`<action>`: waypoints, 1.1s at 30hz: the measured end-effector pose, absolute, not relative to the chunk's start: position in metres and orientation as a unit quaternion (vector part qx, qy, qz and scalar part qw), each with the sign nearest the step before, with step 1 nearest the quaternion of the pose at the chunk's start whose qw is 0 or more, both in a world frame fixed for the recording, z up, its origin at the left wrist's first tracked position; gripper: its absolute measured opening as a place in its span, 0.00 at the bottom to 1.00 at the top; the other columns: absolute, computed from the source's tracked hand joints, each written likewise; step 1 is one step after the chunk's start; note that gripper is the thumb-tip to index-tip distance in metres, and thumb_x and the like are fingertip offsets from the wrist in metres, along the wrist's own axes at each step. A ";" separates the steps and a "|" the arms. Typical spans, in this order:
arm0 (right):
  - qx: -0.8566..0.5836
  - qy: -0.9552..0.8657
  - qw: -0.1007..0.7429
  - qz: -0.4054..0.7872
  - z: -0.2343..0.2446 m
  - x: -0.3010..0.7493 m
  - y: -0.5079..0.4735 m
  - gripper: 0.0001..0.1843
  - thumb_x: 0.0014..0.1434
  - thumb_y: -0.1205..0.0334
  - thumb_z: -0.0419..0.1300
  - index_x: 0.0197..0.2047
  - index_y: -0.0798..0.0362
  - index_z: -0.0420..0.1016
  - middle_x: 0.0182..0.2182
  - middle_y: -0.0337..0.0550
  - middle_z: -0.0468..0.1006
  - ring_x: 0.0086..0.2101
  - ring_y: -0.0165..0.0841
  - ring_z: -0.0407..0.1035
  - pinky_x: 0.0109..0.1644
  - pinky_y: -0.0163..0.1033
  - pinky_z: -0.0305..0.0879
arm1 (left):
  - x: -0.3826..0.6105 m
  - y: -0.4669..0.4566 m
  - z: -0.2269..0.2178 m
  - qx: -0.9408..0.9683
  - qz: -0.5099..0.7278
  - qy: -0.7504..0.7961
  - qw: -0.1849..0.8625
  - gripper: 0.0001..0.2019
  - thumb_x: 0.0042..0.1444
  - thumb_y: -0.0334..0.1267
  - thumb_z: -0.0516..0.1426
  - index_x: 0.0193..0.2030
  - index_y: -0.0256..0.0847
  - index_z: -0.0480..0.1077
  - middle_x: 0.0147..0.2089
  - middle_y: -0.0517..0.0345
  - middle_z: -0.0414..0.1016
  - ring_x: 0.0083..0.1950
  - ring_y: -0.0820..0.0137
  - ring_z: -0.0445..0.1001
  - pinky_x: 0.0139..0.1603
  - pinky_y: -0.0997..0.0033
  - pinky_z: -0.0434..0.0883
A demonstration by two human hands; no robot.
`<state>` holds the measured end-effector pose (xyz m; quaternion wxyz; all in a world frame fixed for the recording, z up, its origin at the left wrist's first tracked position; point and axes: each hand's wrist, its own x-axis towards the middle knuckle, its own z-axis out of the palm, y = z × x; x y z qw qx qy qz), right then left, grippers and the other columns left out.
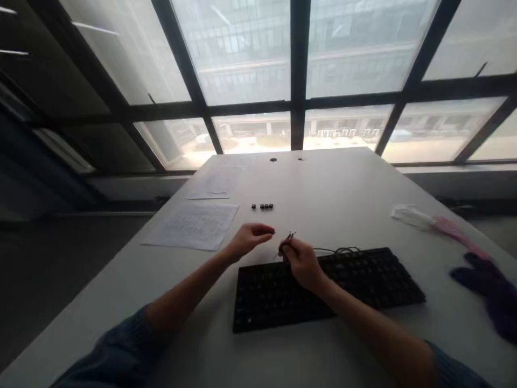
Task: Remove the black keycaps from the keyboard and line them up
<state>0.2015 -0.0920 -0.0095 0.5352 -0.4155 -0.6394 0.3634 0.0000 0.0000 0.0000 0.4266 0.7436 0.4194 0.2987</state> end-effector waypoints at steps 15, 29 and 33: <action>-0.421 -0.600 0.543 0.410 -0.007 0.199 -0.093 0.08 0.66 0.62 0.53 0.36 0.53 0.72 0.28 0.40 0.76 0.27 0.30 0.70 0.33 0.34 0.65 | 0.053 0.123 -0.019 0.862 0.297 0.411 0.022 0.08 0.58 0.36 0.60 0.41 0.49 0.81 0.46 0.55 0.80 0.50 0.59 0.68 0.54 0.55 0.62; -0.430 -0.614 0.529 0.398 -0.009 0.200 -0.093 0.09 0.66 0.62 0.53 0.36 0.52 0.73 0.28 0.40 0.76 0.28 0.31 0.71 0.34 0.35 0.65 | 0.044 0.132 -0.030 0.842 0.287 0.450 0.082 0.23 0.55 0.35 0.60 0.59 0.49 0.71 0.48 0.58 0.81 0.52 0.58 0.67 0.56 0.54 0.59; -0.429 -0.616 0.525 0.401 -0.007 0.200 -0.093 0.09 0.66 0.61 0.54 0.35 0.52 0.72 0.27 0.40 0.75 0.28 0.31 0.71 0.33 0.35 0.65 | 0.043 0.135 -0.033 0.840 0.297 0.446 0.083 0.23 0.54 0.36 0.61 0.58 0.50 0.72 0.47 0.58 0.81 0.51 0.57 0.67 0.57 0.53 0.60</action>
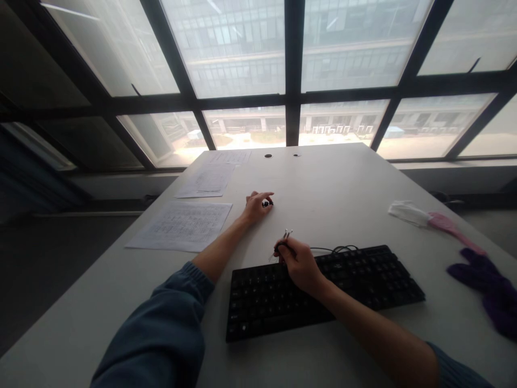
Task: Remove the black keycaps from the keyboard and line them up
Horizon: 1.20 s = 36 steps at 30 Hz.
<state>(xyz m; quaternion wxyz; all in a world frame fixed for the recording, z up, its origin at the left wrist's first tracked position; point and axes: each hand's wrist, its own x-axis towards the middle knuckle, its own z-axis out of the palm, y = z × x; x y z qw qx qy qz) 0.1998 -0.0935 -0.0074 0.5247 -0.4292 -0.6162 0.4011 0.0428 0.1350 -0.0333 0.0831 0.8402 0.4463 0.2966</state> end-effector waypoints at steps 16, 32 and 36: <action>-0.435 -0.622 0.520 0.392 -0.007 0.200 -0.094 0.09 0.66 0.61 0.53 0.35 0.52 0.72 0.26 0.40 0.75 0.29 0.32 0.72 0.34 0.35 0.65 | 0.044 0.128 -0.029 0.843 0.282 0.452 0.074 0.25 0.54 0.35 0.60 0.60 0.49 0.70 0.47 0.56 0.81 0.52 0.58 0.67 0.56 0.53 0.56; -0.435 -0.621 0.521 0.393 -0.009 0.199 -0.094 0.10 0.66 0.60 0.54 0.35 0.53 0.72 0.27 0.40 0.76 0.28 0.32 0.71 0.34 0.35 0.65 | 0.031 0.121 -0.019 0.837 0.276 0.472 0.030 0.27 0.51 0.39 0.65 0.60 0.49 0.70 0.53 0.53 0.77 0.56 0.55 0.65 0.53 0.57 0.58; -0.435 -0.620 0.521 0.393 -0.007 0.200 -0.094 0.10 0.66 0.60 0.54 0.35 0.53 0.72 0.27 0.40 0.76 0.28 0.32 0.71 0.33 0.35 0.65 | 0.006 0.122 -0.014 0.825 0.298 0.480 0.011 0.29 0.51 0.42 0.66 0.61 0.49 0.68 0.54 0.54 0.76 0.56 0.55 0.65 0.55 0.56 0.59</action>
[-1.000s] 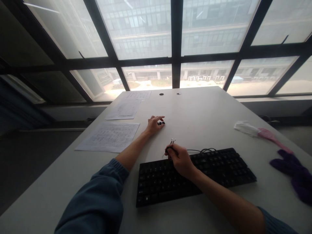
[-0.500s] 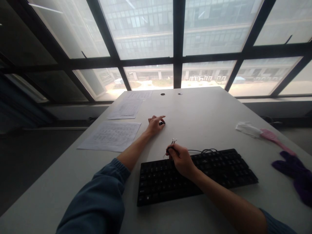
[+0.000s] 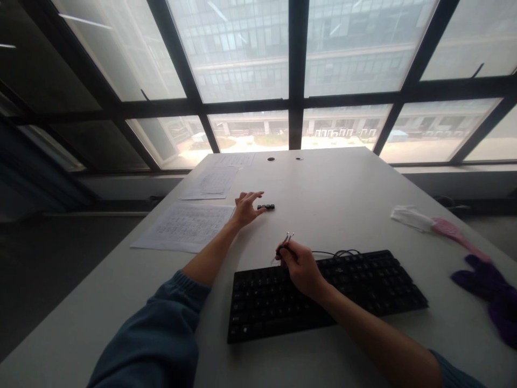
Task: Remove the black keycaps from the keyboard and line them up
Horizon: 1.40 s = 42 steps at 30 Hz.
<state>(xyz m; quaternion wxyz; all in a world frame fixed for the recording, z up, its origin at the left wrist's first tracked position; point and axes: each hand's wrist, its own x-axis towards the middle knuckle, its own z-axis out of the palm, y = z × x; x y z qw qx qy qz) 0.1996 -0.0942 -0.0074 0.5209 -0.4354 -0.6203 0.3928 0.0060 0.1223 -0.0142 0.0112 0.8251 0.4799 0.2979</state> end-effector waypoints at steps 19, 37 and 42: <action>-0.451 -0.519 0.631 0.359 -0.007 0.199 -0.094 0.12 0.66 0.55 0.54 0.35 0.53 0.72 0.26 0.42 0.76 0.25 0.32 0.68 0.31 0.37 0.66 | 0.000 0.085 0.026 0.755 0.424 0.484 0.129 0.17 0.58 0.27 0.50 0.51 0.39 0.72 0.44 0.53 0.81 0.38 0.69 0.76 0.42 0.68 0.73; -0.456 -0.652 0.506 0.333 -0.003 0.218 -0.093 0.13 0.66 0.61 0.52 0.31 0.53 0.71 0.25 0.39 0.74 0.28 0.31 0.67 0.33 0.35 0.60 | 0.050 -0.056 0.007 0.792 0.307 0.393 0.352 0.15 0.55 0.26 0.49 0.35 0.46 0.74 0.35 0.59 0.79 0.37 0.68 0.77 0.42 0.67 0.72; -0.424 -0.706 0.472 0.315 0.000 0.215 -0.096 0.12 0.66 0.64 0.53 0.30 0.53 0.71 0.27 0.39 0.74 0.29 0.32 0.66 0.35 0.36 0.61 | 0.048 -0.057 0.005 0.819 0.282 0.384 0.320 0.10 0.52 0.26 0.50 0.31 0.43 0.71 0.30 0.60 0.75 0.31 0.69 0.71 0.34 0.69 0.68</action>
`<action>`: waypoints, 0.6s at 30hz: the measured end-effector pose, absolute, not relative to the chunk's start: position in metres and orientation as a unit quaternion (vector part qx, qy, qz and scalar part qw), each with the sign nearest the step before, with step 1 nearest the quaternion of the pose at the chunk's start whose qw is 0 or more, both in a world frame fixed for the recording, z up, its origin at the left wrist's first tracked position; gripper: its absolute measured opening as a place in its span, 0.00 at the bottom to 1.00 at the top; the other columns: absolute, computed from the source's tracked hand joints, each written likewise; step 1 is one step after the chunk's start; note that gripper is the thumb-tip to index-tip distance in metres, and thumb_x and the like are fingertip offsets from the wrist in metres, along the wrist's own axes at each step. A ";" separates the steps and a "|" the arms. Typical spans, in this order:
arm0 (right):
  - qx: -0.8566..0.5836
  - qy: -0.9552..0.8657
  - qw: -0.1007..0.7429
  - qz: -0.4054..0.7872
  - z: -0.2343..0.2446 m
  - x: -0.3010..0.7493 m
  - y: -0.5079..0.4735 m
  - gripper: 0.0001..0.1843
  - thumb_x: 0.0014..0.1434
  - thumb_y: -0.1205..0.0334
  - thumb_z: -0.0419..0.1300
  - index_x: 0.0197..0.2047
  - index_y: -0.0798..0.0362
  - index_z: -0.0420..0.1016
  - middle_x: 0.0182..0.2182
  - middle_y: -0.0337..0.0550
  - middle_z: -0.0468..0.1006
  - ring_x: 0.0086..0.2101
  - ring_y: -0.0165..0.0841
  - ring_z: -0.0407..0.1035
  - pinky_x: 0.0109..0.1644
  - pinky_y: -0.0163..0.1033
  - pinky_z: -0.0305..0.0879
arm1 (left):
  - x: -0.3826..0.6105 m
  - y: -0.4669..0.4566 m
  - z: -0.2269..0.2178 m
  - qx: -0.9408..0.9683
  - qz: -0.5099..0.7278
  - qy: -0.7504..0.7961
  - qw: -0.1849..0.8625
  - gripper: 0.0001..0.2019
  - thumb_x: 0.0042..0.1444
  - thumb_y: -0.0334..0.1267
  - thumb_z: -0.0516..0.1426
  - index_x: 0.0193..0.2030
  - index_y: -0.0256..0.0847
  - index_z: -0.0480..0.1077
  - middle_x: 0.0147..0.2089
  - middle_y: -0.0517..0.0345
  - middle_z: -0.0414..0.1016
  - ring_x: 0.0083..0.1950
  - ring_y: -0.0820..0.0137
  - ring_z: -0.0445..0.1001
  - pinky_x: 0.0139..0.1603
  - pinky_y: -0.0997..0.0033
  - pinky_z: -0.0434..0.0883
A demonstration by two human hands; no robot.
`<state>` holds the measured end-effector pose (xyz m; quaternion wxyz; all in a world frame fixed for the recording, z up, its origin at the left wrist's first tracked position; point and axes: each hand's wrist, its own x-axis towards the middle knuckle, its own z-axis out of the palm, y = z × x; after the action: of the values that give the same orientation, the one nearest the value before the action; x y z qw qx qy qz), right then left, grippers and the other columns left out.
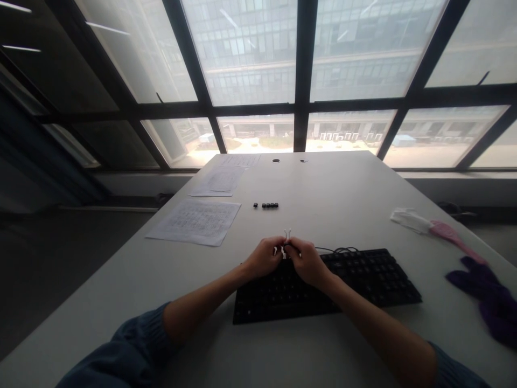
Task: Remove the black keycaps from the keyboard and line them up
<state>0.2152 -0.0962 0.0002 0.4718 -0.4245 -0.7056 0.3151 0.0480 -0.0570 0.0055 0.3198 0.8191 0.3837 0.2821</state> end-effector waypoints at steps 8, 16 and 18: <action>-0.397 -0.742 0.454 0.291 0.004 0.221 -0.106 0.10 0.66 0.68 0.52 0.33 0.52 0.70 0.32 0.42 0.76 0.33 0.33 0.68 0.39 0.36 0.62 | 0.049 -0.065 0.012 0.858 0.237 0.287 0.353 0.09 0.48 0.29 0.58 0.38 0.41 0.71 0.40 0.55 0.76 0.40 0.66 0.72 0.45 0.67 0.70; -0.416 -0.698 0.488 0.320 -0.003 0.228 -0.103 0.10 0.65 0.65 0.54 0.31 0.53 0.72 0.26 0.39 0.75 0.28 0.31 0.68 0.35 0.35 0.62 | 0.048 -0.063 0.003 0.848 0.252 0.310 0.347 0.04 0.56 0.34 0.60 0.32 0.37 0.72 0.32 0.60 0.73 0.34 0.72 0.70 0.38 0.73 0.67; -0.413 -0.693 0.493 0.327 -0.004 0.228 -0.103 0.10 0.64 0.65 0.55 0.31 0.53 0.73 0.26 0.38 0.75 0.28 0.31 0.68 0.35 0.35 0.62 | 0.049 -0.064 0.004 0.853 0.256 0.313 0.331 0.04 0.56 0.33 0.61 0.31 0.37 0.73 0.31 0.60 0.73 0.34 0.72 0.70 0.37 0.73 0.67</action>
<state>0.2284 -0.1027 -0.0041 0.4927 -0.4132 -0.6927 0.3266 0.0489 -0.0639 0.0040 0.3307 0.8529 0.3129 0.2555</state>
